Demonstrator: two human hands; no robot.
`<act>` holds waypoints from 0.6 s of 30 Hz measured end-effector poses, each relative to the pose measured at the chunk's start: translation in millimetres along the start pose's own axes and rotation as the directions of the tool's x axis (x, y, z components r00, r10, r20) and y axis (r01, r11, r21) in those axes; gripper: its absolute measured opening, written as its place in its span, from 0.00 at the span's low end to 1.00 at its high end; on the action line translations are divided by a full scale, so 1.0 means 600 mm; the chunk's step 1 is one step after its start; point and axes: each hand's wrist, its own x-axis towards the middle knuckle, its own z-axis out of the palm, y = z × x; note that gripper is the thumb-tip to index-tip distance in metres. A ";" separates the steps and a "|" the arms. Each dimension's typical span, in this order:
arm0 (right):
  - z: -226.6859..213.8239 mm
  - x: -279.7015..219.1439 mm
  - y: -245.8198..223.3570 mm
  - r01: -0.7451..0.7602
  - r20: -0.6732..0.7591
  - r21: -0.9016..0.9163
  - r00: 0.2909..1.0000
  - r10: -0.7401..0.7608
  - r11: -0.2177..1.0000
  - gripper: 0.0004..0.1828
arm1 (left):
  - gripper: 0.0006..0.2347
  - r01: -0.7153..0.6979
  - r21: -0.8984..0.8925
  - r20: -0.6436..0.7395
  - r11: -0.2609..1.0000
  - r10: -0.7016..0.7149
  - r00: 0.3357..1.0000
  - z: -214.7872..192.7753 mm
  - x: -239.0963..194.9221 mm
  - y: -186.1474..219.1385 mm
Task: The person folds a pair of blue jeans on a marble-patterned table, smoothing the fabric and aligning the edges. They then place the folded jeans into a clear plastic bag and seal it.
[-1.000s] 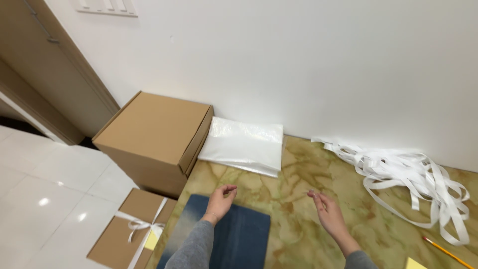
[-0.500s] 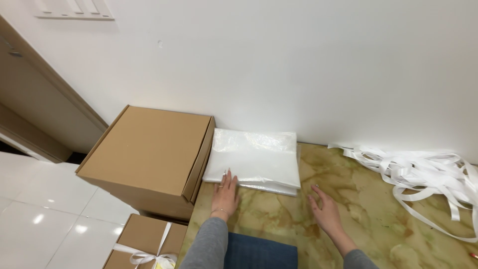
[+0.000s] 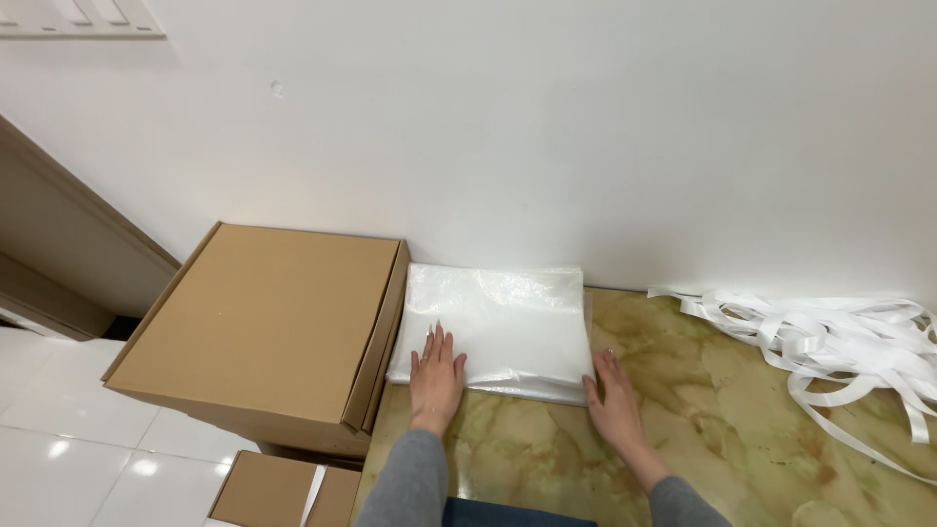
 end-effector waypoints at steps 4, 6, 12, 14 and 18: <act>0.022 0.032 -0.002 -0.128 0.125 -0.012 0.984 0.128 0.992 0.35 | 0.28 0.079 0.198 0.146 0.977 -0.109 0.983 0.046 0.051 -0.012; 0.041 0.039 0.006 -0.152 0.152 -0.057 0.975 0.159 0.987 0.36 | 0.28 0.128 0.281 0.138 0.951 -0.172 0.975 0.087 0.059 -0.028; 0.058 0.040 0.015 0.008 -0.066 -0.009 0.998 -0.009 1.000 0.31 | 0.05 0.049 -0.133 -0.307 0.990 -0.089 0.948 0.079 0.030 -0.013; 0.019 0.026 -0.049 -0.045 -0.093 -0.029 0.995 0.042 0.999 0.35 | 0.03 0.085 -0.313 -0.344 0.946 -0.196 0.918 0.069 0.025 -0.004; -0.047 0.024 -0.163 -0.066 -0.195 0.115 0.977 0.087 0.991 0.52 | 0.06 -0.120 -0.669 -0.499 0.733 -0.324 0.804 -0.001 -0.008 0.029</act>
